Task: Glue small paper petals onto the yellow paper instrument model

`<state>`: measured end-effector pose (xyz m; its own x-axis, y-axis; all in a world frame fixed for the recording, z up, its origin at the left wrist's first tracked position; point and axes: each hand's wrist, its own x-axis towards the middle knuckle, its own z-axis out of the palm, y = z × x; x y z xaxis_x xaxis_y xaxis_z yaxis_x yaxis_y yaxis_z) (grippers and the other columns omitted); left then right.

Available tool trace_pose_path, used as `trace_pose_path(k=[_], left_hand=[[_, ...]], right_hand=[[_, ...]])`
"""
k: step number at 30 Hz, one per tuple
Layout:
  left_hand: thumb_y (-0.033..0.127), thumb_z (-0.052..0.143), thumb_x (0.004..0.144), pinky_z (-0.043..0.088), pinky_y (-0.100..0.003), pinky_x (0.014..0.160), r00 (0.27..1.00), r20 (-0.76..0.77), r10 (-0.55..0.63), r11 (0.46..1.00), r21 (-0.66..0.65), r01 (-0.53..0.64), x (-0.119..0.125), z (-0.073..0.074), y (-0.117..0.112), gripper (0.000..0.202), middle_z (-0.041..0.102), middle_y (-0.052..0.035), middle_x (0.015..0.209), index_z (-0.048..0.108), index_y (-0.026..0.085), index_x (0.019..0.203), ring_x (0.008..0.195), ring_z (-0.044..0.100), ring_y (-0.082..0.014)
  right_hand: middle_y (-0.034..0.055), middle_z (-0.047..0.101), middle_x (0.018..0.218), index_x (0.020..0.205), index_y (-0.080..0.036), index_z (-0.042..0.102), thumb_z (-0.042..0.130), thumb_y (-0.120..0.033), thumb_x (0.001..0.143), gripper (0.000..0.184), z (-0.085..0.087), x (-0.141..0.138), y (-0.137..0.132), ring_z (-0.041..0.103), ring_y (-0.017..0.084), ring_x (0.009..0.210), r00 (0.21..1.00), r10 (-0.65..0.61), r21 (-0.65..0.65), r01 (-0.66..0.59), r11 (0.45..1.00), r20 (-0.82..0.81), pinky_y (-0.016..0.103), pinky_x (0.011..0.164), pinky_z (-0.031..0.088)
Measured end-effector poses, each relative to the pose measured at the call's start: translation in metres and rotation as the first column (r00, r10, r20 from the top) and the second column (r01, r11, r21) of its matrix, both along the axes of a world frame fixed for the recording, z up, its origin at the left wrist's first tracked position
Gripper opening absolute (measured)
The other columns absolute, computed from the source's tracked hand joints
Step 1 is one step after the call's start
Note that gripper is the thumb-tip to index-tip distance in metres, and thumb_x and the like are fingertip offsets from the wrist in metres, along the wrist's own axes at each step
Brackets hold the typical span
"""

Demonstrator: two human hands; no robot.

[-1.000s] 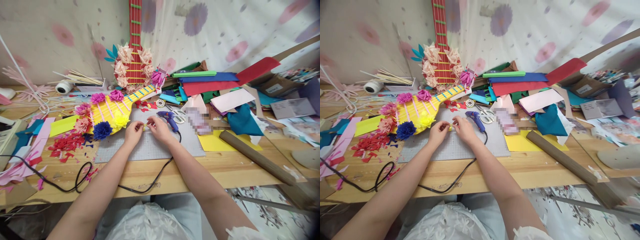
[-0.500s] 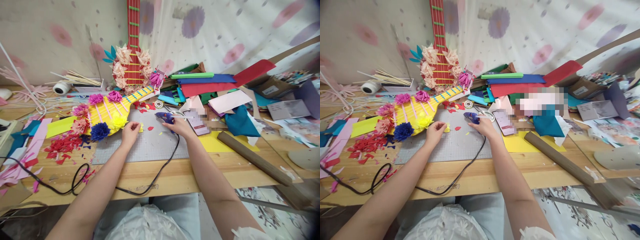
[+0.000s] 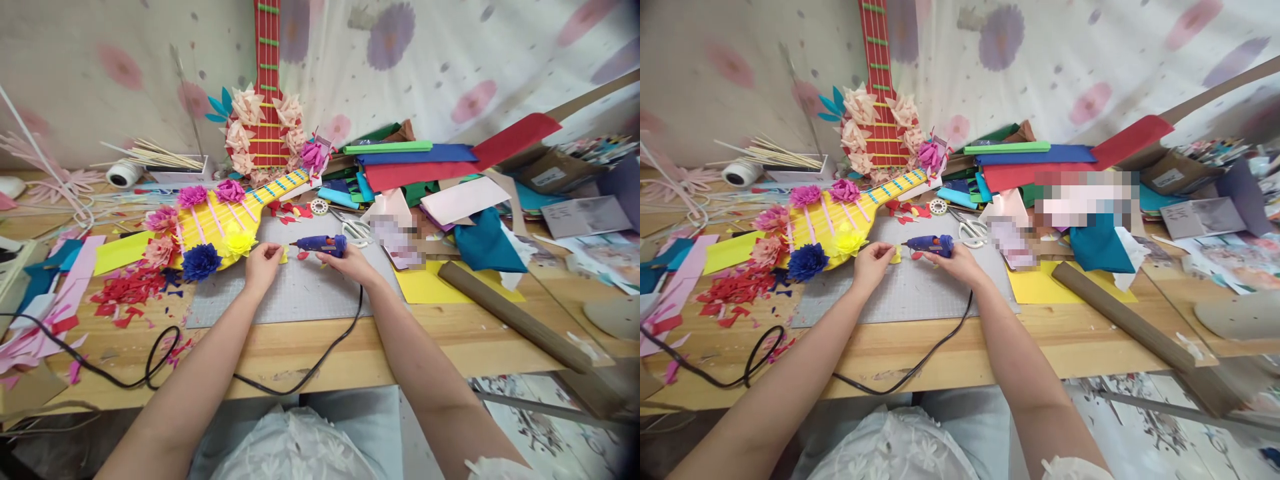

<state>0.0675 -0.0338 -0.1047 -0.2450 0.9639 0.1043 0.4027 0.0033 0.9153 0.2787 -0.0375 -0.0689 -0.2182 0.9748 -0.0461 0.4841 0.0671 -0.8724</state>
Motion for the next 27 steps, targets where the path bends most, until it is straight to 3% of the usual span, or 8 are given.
trace_pose_path(k=[5,13,27], left_hand=[[0.032,0.059,0.071,0.043,-0.025,0.063,0.999,0.032,0.001,1.000,0.001,-0.001,-0.0011,-0.0020,-0.0002,0.016,0.064,-0.0017,0.069,0.064,0.017,0.076,0.064,0.057,-0.0135],[0.032,0.060,0.071,0.045,-0.026,0.064,0.998,0.064,-0.017,1.000,0.021,0.016,-0.0014,-0.0050,0.0006,0.017,0.065,-0.0021,0.070,0.063,0.017,0.077,0.063,0.057,-0.0133],[0.031,0.059,0.071,0.044,-0.025,0.063,1.000,0.006,-0.017,1.000,0.024,0.017,-0.0011,-0.0006,-0.0018,0.015,0.065,-0.0019,0.070,0.064,0.017,0.077,0.063,0.058,-0.0134]], right_hand=[[0.0011,0.061,0.068,0.082,-0.018,0.066,0.061,-0.055,0.069,0.039,-0.0055,-0.0018,0.0023,0.052,0.013,0.062,0.998,0.021,0.050,-0.024,0.998,0.056,0.025,0.060,0.041],[0.0006,0.060,0.068,0.087,-0.020,0.068,0.060,-0.054,0.071,0.038,-0.0071,-0.0037,0.0015,0.051,0.014,0.063,0.995,0.060,0.023,-0.062,0.998,0.082,0.027,0.061,0.042],[0.0030,0.068,0.084,0.094,-0.020,0.068,0.060,-0.053,0.072,0.041,-0.0059,-0.0036,0.0014,0.060,0.018,0.077,0.995,0.069,0.050,-0.073,0.996,0.078,0.030,0.072,0.046]])
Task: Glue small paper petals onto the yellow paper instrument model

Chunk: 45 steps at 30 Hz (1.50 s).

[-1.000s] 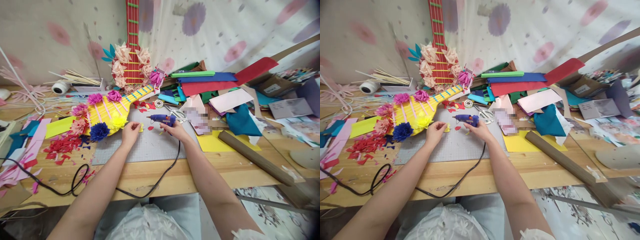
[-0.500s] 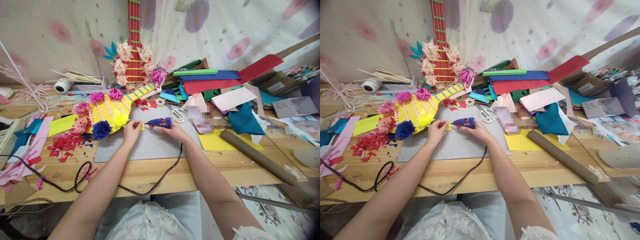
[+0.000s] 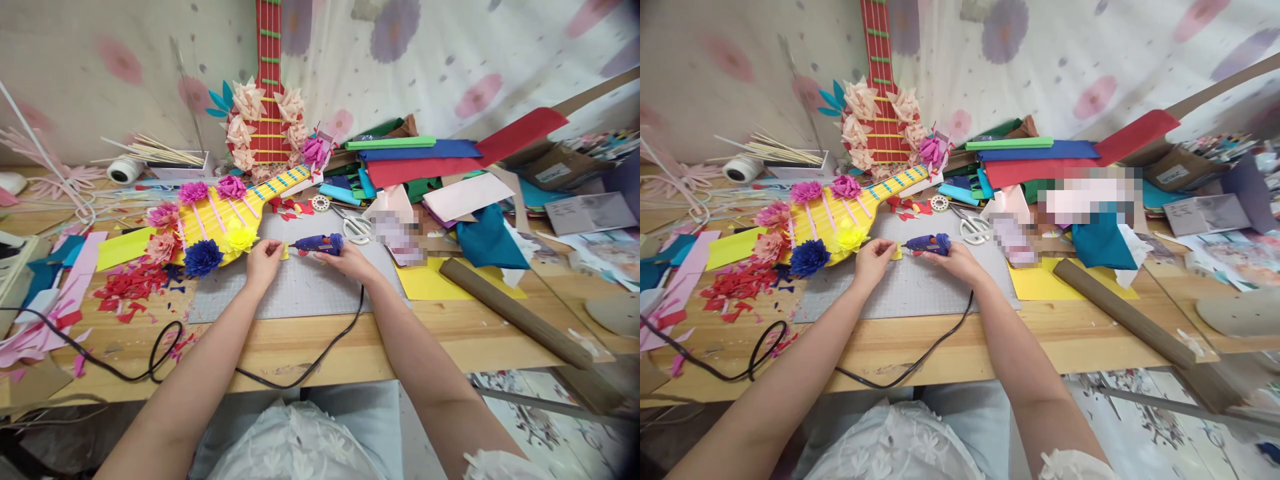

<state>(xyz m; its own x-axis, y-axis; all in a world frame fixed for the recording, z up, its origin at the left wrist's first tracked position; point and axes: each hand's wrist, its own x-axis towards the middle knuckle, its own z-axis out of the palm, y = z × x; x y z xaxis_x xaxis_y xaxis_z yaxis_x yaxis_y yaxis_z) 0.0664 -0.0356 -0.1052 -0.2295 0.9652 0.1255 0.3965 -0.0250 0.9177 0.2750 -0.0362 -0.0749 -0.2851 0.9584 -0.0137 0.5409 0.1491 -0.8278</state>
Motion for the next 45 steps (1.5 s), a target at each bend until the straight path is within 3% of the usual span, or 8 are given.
trace_pose_path(k=[19,29,39,45], left_hand=[[0.030,0.059,0.071,0.043,-0.025,0.062,0.999,-0.039,-0.019,1.000,-0.005,0.018,0.0023,0.0070,-0.0037,0.014,0.065,-0.0016,0.066,0.064,0.017,0.073,0.061,0.058,-0.0138],[0.030,0.060,0.071,0.043,-0.025,0.061,1.000,-0.022,-0.010,1.000,-0.013,0.009,0.0021,0.0046,-0.0026,0.015,0.064,-0.0019,0.066,0.064,0.016,0.074,0.061,0.058,-0.0138],[0.030,0.060,0.071,0.045,-0.024,0.063,1.000,-0.006,0.001,1.000,-0.004,-0.001,0.0020,0.0043,-0.0027,0.014,0.066,-0.0016,0.069,0.064,0.017,0.074,0.063,0.059,-0.0131],[0.031,0.060,0.070,0.044,-0.024,0.062,1.000,0.029,-0.001,1.000,-0.005,0.001,0.0005,0.0011,-0.0004,0.014,0.064,-0.0006,0.067,0.064,0.018,0.073,0.062,0.058,-0.0127]], right_hand=[[0.0042,0.069,0.093,0.098,-0.021,0.066,0.061,-0.052,0.071,0.042,0.0031,-0.0031,-0.0002,0.061,0.019,0.085,0.997,-0.019,0.024,0.021,1.000,-0.078,0.033,0.078,0.047],[0.0043,0.068,0.096,0.102,-0.021,0.065,0.061,-0.052,0.072,0.043,0.0028,-0.0010,-0.0011,0.061,0.019,0.087,0.999,-0.022,0.009,0.023,1.000,-0.034,0.032,0.078,0.046],[0.0021,0.067,0.081,0.095,-0.021,0.067,0.059,-0.053,0.072,0.040,0.0008,0.0018,0.0002,0.059,0.017,0.075,1.000,0.011,-0.025,-0.011,1.000,0.012,0.030,0.071,0.046],[0.0025,0.067,0.086,0.095,-0.022,0.067,0.061,-0.051,0.071,0.039,0.0037,0.0048,0.0000,0.060,0.018,0.079,1.000,-0.003,-0.018,0.003,1.000,0.001,0.030,0.073,0.046]])
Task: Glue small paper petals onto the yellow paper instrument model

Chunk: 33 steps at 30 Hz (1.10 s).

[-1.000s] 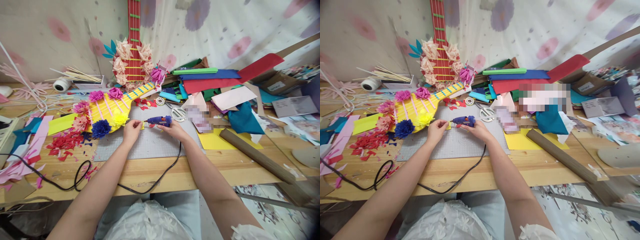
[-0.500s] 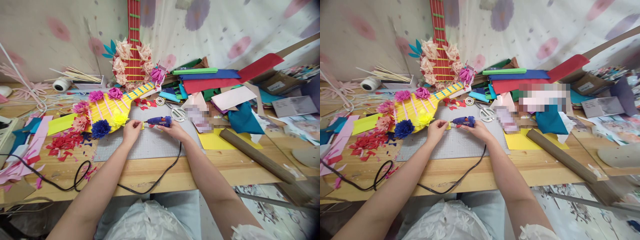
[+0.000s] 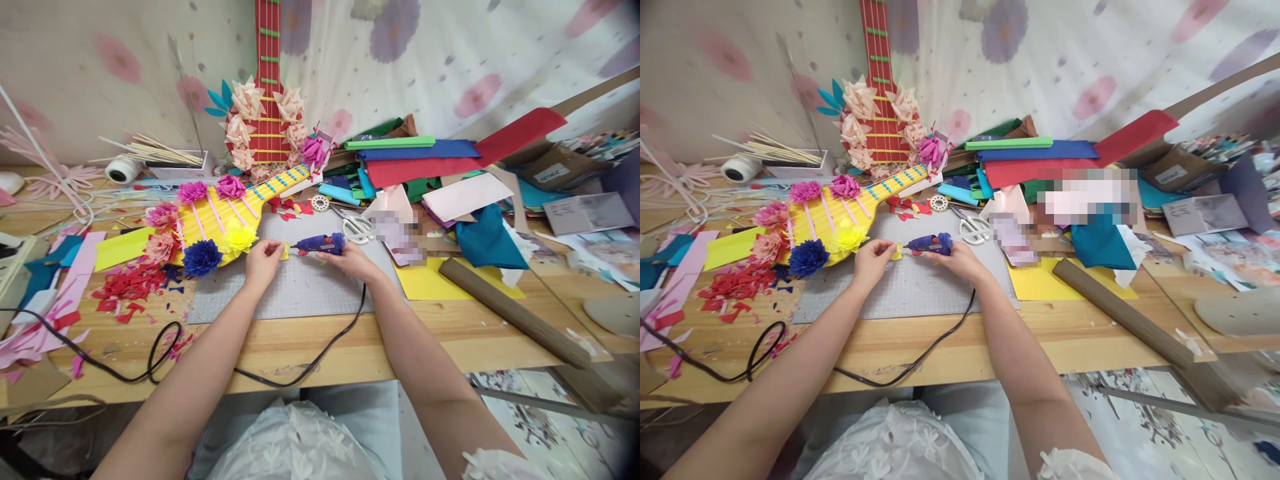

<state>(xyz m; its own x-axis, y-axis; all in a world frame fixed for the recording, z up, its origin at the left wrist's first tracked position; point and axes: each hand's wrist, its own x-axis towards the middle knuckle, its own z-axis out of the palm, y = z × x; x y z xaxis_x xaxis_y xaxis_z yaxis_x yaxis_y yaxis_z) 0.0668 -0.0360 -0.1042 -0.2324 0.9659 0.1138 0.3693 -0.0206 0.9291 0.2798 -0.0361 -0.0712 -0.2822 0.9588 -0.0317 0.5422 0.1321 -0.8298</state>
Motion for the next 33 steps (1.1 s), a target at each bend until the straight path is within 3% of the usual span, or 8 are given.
trace_pose_path(k=[7,10,14,19,21,25,29,33], left_hand=[[0.033,0.062,0.068,0.044,-0.025,0.062,0.985,0.132,-0.108,0.994,0.046,0.103,0.000,0.002,-0.006,0.016,0.062,-0.0004,0.066,0.064,0.018,0.073,0.061,0.055,-0.0121],[0.035,0.062,0.068,0.045,-0.025,0.064,0.970,0.173,-0.170,0.984,0.084,0.157,0.006,0.014,-0.014,0.018,0.063,-0.0011,0.070,0.064,0.018,0.075,0.064,0.056,-0.0125],[0.035,0.061,0.069,0.045,-0.024,0.062,0.957,0.210,-0.198,0.973,0.161,0.166,0.009,0.041,-0.018,0.019,0.063,-0.0015,0.075,0.063,0.018,0.079,0.065,0.055,-0.0116],[0.022,0.062,0.069,0.046,-0.022,0.060,0.955,0.263,-0.134,0.960,0.273,0.059,-0.012,0.088,-0.004,0.008,0.059,0.0021,0.069,0.060,0.018,0.076,0.059,0.053,-0.0083],[0.018,0.061,0.070,0.046,-0.023,0.061,0.953,0.276,-0.125,0.960,0.278,0.045,-0.029,0.106,0.003,0.006,0.058,0.0026,0.068,0.059,0.017,0.076,0.059,0.054,-0.0078],[0.016,0.062,0.072,0.047,-0.025,0.067,0.981,0.161,-0.104,0.979,0.192,0.073,-0.066,0.130,0.014,0.003,0.059,0.0021,0.066,0.060,0.015,0.075,0.061,0.055,-0.0081],[0.017,0.066,0.068,0.045,-0.025,0.060,0.989,-0.007,-0.149,0.988,0.036,0.150,-0.101,0.130,0.021,0.005,0.061,-0.0008,0.066,0.064,0.016,0.073,0.057,0.055,-0.0108],[0.018,0.069,0.063,0.041,-0.023,0.055,0.942,-0.155,-0.298,0.953,-0.092,0.287,-0.120,0.116,0.028,0.032,0.062,0.0002,0.063,0.060,0.017,0.094,0.057,0.058,-0.0135]], right_hand=[[0.0049,0.066,0.074,0.083,-0.017,0.066,0.058,-0.059,0.068,0.046,-0.013,0.004,0.013,0.060,0.020,0.071,0.944,-0.324,0.094,0.328,0.940,-0.061,0.032,0.066,0.047],[0.0079,0.066,0.073,0.078,-0.015,0.065,0.055,-0.064,0.067,0.051,-0.022,0.003,0.023,0.060,0.023,0.072,0.905,-0.424,0.143,0.415,0.899,0.041,0.035,0.066,0.046],[0.0109,0.065,0.080,0.082,-0.016,0.063,0.054,-0.064,0.068,0.051,-0.026,0.000,0.030,0.060,0.024,0.077,0.864,-0.480,0.218,0.445,0.869,0.151,0.036,0.069,0.046],[0.0107,0.062,0.094,0.095,-0.018,0.057,0.059,-0.056,0.068,0.047,-0.017,0.005,0.021,0.057,0.025,0.089,0.871,-0.451,0.380,0.357,0.853,0.193,0.036,0.075,0.044],[0.0123,0.060,0.094,0.090,-0.017,0.056,0.062,-0.053,0.066,0.044,-0.007,0.011,0.013,0.055,0.027,0.092,0.838,-0.471,0.427,0.332,0.841,0.276,0.037,0.075,0.042],[0.0068,0.059,0.074,0.069,-0.020,0.050,0.064,-0.050,0.065,0.033,0.014,0.019,-0.005,0.054,0.023,0.074,0.795,-0.372,0.288,0.258,0.922,0.479,0.032,0.062,0.038],[-0.0001,0.054,0.060,0.062,-0.022,0.043,0.059,-0.049,0.070,0.032,0.028,0.006,-0.012,0.049,0.016,0.058,0.892,-0.133,0.070,0.114,0.991,0.432,0.028,0.053,0.031],[-0.0009,0.056,0.066,0.071,-0.021,0.048,0.059,-0.045,0.071,0.026,0.037,-0.029,-0.001,0.050,0.013,0.060,0.990,-0.038,0.060,0.030,0.998,0.137,0.026,0.055,0.036]])
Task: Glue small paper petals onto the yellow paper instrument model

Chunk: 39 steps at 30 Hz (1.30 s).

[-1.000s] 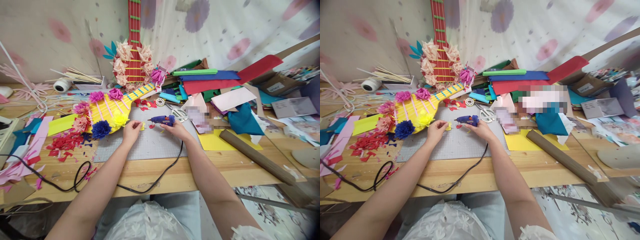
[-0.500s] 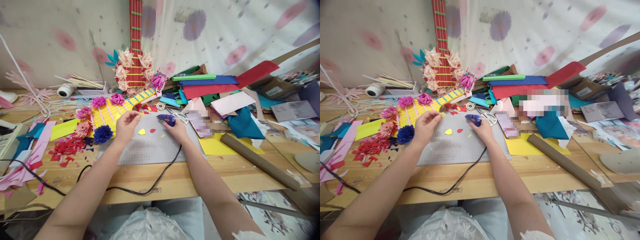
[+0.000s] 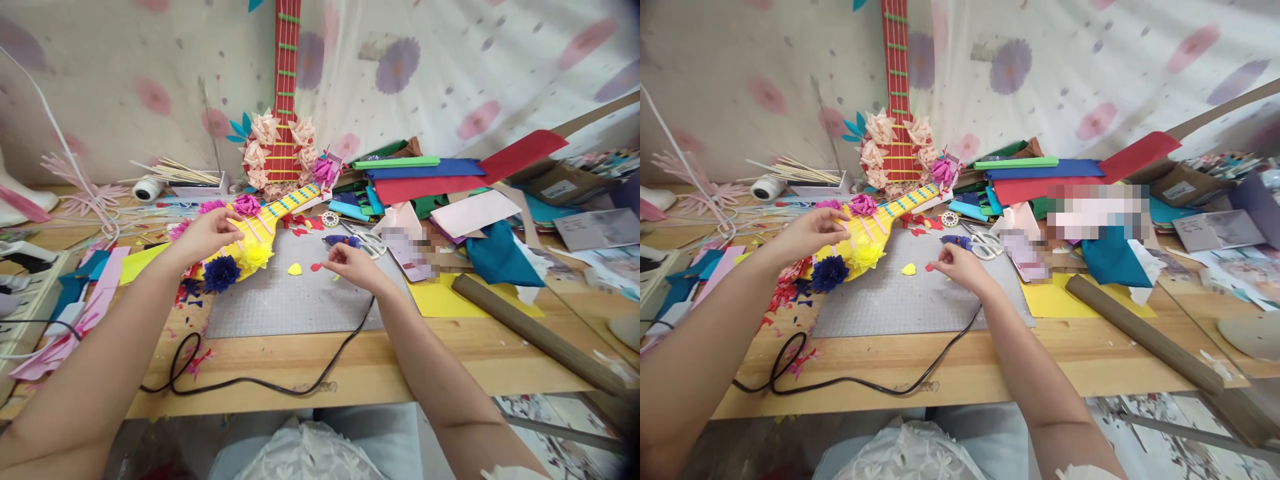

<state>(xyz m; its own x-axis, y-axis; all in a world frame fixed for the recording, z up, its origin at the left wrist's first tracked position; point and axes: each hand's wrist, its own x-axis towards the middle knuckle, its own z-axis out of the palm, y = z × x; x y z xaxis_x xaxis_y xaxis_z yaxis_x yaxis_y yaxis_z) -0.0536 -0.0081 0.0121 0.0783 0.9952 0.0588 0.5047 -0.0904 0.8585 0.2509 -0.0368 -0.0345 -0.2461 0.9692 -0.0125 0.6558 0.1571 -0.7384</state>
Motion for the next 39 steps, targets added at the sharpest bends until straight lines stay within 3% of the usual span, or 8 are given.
trace_pose_path(k=[5,9,13,18,22,29,32,39], left_hand=[[0.024,0.068,0.063,0.042,-0.025,0.057,0.898,-0.386,-0.211,0.977,-0.064,0.202,0.009,0.009,0.003,0.061,0.067,0.0002,0.072,0.044,0.020,0.119,0.067,0.063,-0.0185],[0.028,0.062,0.069,0.042,-0.026,0.060,0.749,-0.597,-0.287,0.953,-0.101,0.284,0.026,0.030,0.005,0.065,0.069,-0.0023,0.083,0.034,0.020,0.127,0.075,0.064,-0.0198],[0.032,0.062,0.069,0.041,-0.026,0.061,0.644,-0.711,-0.282,0.946,-0.096,0.309,0.037,0.042,0.009,0.064,0.068,-0.0066,0.092,0.034,0.019,0.125,0.078,0.064,-0.0203],[0.029,0.062,0.068,0.041,-0.026,0.065,0.527,-0.805,-0.271,0.929,-0.075,0.363,0.046,0.045,0.014,0.058,0.068,-0.0081,0.093,0.039,0.016,0.120,0.081,0.063,-0.0210],[0.029,0.060,0.070,0.042,-0.026,0.066,0.563,-0.762,-0.319,0.916,-0.096,0.389,0.042,0.039,0.021,0.061,0.068,-0.0059,0.093,0.036,0.018,0.125,0.081,0.063,-0.0194],[0.041,0.039,0.083,0.044,-0.027,0.068,0.744,-0.574,-0.343,0.939,-0.194,0.284,0.029,0.018,0.033,0.045,0.067,-0.0086,0.099,0.043,0.016,0.120,0.085,0.064,-0.0188],[0.045,0.033,0.085,0.044,-0.027,0.069,0.732,-0.553,-0.399,0.915,-0.288,0.281,0.033,0.013,0.035,0.042,0.067,-0.0084,0.098,0.051,0.017,0.110,0.087,0.062,-0.0195],[0.053,0.029,0.083,0.041,-0.030,0.077,0.681,-0.587,-0.437,0.899,-0.286,0.331,0.037,0.002,0.039,0.048,0.064,-0.0091,0.101,0.053,0.016,0.103,0.088,0.058,-0.0202]], right_hand=[[-0.0003,0.059,0.076,0.081,-0.020,0.048,0.063,-0.031,0.068,0.023,0.019,-0.057,0.027,0.057,0.012,0.070,0.902,0.151,0.029,-0.152,0.988,-0.405,0.026,0.065,0.045],[-0.0001,0.064,0.080,0.088,-0.021,0.044,0.064,-0.019,0.066,0.030,0.031,-0.093,0.045,0.061,0.013,0.076,0.813,0.256,-0.058,-0.334,0.941,-0.523,0.026,0.068,0.048],[-0.0008,0.066,0.080,0.091,-0.021,0.042,0.066,-0.016,0.064,0.036,0.038,-0.108,0.055,0.062,0.013,0.073,0.846,0.348,-0.056,-0.403,0.914,-0.403,0.024,0.063,0.047],[-0.0010,0.065,0.075,0.086,-0.019,0.045,0.065,-0.013,0.063,0.031,0.051,-0.113,0.057,0.062,0.015,0.073,0.947,0.317,0.055,-0.315,0.948,-0.049,0.026,0.064,0.045],[-0.0008,0.065,0.074,0.082,-0.019,0.046,0.062,-0.010,0.063,0.027,0.048,-0.112,0.061,0.062,0.016,0.074,0.964,0.266,0.083,-0.266,0.960,0.006,0.027,0.065,0.044],[-0.0031,0.059,0.065,0.075,-0.018,0.047,0.061,-0.008,0.063,0.021,0.017,-0.096,0.079,0.058,0.011,0.062,0.931,-0.027,-0.083,-0.003,0.997,-0.365,0.025,0.060,0.045],[-0.0045,0.056,0.061,0.072,-0.018,0.046,0.060,-0.007,0.062,0.020,0.008,-0.094,0.083,0.053,0.009,0.055,0.881,-0.113,-0.154,0.046,0.987,-0.460,0.023,0.054,0.044],[-0.0055,0.055,0.061,0.072,-0.018,0.047,0.060,-0.008,0.061,0.020,-0.006,-0.096,0.087,0.053,0.008,0.055,0.822,-0.144,-0.170,0.058,0.984,-0.551,0.021,0.052,0.043]])
